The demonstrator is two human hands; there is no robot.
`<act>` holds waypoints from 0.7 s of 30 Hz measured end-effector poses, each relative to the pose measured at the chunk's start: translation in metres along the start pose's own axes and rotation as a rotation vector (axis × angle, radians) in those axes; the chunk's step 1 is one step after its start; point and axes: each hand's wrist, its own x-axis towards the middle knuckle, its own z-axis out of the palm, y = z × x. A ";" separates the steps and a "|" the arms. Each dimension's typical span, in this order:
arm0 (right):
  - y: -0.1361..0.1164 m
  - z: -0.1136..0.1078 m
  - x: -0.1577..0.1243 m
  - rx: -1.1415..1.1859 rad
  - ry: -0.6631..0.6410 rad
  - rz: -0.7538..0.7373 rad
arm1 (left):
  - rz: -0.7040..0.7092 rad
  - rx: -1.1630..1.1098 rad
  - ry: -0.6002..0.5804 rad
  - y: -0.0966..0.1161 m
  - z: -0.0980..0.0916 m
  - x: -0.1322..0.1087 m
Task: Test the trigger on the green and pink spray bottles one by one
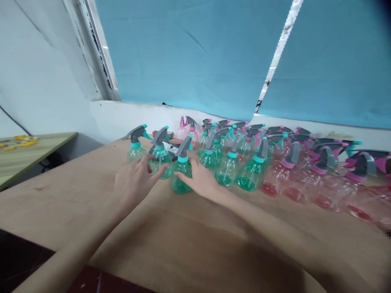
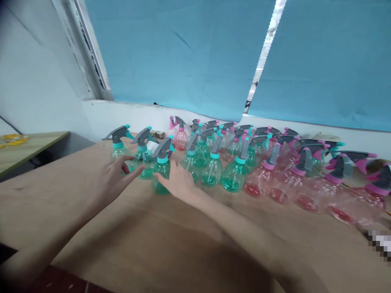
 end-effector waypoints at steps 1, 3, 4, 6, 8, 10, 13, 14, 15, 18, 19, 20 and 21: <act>0.001 -0.001 -0.004 -0.001 0.004 -0.014 | 0.049 -0.073 -0.009 0.002 -0.001 -0.005; 0.002 -0.003 -0.013 0.004 0.009 -0.056 | 0.152 -0.227 -0.055 0.012 -0.002 -0.014; 0.003 -0.005 -0.020 0.006 0.011 -0.078 | 0.201 -0.305 -0.092 0.019 -0.003 -0.016; 0.005 -0.011 -0.034 0.005 0.017 -0.107 | 0.249 -0.417 -0.147 0.037 -0.002 -0.020; 0.008 -0.017 -0.051 0.003 0.024 -0.125 | 0.261 -0.493 -0.189 0.058 0.000 -0.022; 0.013 -0.024 -0.067 0.009 0.032 -0.147 | 0.280 -0.543 -0.210 0.079 0.003 -0.024; 0.023 -0.035 -0.091 0.011 0.062 -0.183 | 0.319 -0.625 -0.237 0.107 0.010 -0.030; 0.028 -0.039 -0.098 0.007 0.076 -0.190 | 0.318 -0.652 -0.230 0.115 0.013 -0.033; 0.032 -0.043 -0.105 0.001 0.087 -0.192 | 0.314 -0.674 -0.220 0.123 0.017 -0.036; 0.048 -0.055 -0.123 -0.019 0.109 -0.180 | 0.311 -0.753 -0.243 0.147 0.030 -0.045; 0.053 -0.058 -0.129 -0.027 0.120 -0.171 | 0.315 -0.806 -0.276 0.154 0.034 -0.048; 0.058 -0.062 -0.135 -0.037 0.132 -0.162 | 0.320 -0.866 -0.315 0.162 0.038 -0.050; 0.063 -0.065 -0.140 -0.046 0.145 -0.157 | 0.326 -0.922 -0.354 0.169 0.042 -0.053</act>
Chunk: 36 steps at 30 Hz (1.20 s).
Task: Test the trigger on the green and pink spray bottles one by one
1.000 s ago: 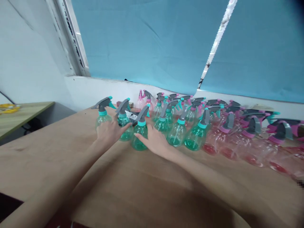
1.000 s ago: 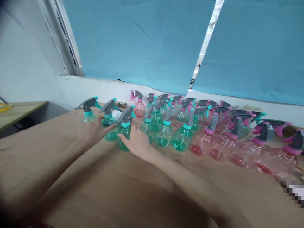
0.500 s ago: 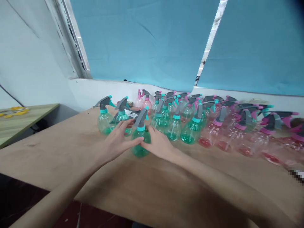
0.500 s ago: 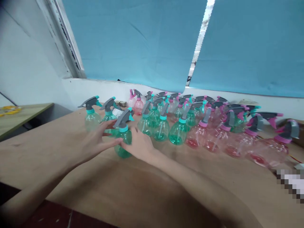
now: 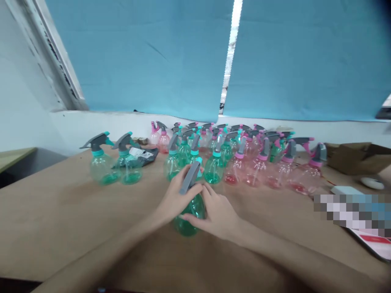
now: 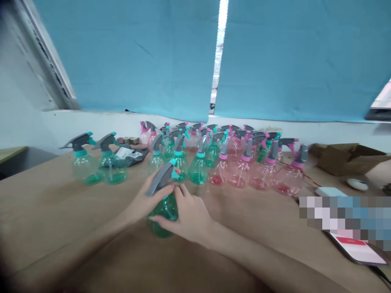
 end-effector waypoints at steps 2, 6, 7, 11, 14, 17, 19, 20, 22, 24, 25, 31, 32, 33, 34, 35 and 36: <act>0.010 -0.007 -0.010 -0.008 0.006 0.002 | -0.002 -0.087 -0.040 0.002 0.015 0.004; 0.037 -0.024 -0.026 0.038 -0.091 -0.028 | -0.008 -0.141 -0.069 0.005 0.034 0.014; 0.046 -0.029 -0.029 0.044 -0.129 -0.041 | -0.012 -0.146 -0.085 0.005 0.036 0.016; 0.089 -0.040 -0.039 0.049 -0.245 -0.011 | -0.024 -0.143 -0.147 0.008 0.037 0.024; 0.115 -0.041 -0.044 0.061 -0.284 0.011 | -0.035 -0.145 -0.174 0.007 0.036 0.029; 0.126 -0.036 -0.044 0.060 -0.308 0.014 | -0.034 -0.140 -0.184 0.001 0.036 0.035; 0.128 -0.031 -0.042 0.057 -0.309 0.013 | -0.038 -0.113 -0.190 -0.002 0.037 0.039; 0.128 -0.029 -0.040 0.055 -0.310 0.014 | -0.042 -0.096 -0.192 -0.003 0.038 0.041; 0.126 -0.026 -0.037 0.052 -0.323 0.012 | -0.046 -0.074 -0.194 -0.004 0.039 0.045; 0.125 -0.026 -0.034 0.047 -0.342 0.004 | -0.043 -0.068 -0.182 -0.004 0.041 0.048; 0.124 -0.027 -0.033 0.046 -0.350 0.001 | -0.043 -0.069 -0.177 -0.004 0.042 0.049; 0.125 -0.030 -0.033 0.068 -0.354 -0.016 | -0.064 -0.052 -0.200 -0.004 0.044 0.050; 0.125 -0.030 -0.033 0.069 -0.356 -0.017 | -0.062 -0.049 -0.202 -0.003 0.044 0.050; 0.126 -0.031 -0.033 0.068 -0.358 -0.017 | -0.061 -0.050 -0.201 -0.003 0.043 0.050; 0.126 -0.031 -0.034 0.068 -0.360 -0.016 | -0.062 -0.052 -0.199 -0.002 0.043 0.050; 0.126 -0.031 -0.034 0.068 -0.360 -0.015 | -0.066 -0.055 -0.198 -0.001 0.043 0.050; 0.126 -0.031 -0.034 0.071 -0.357 -0.015 | -0.073 -0.056 -0.200 -0.001 0.043 0.050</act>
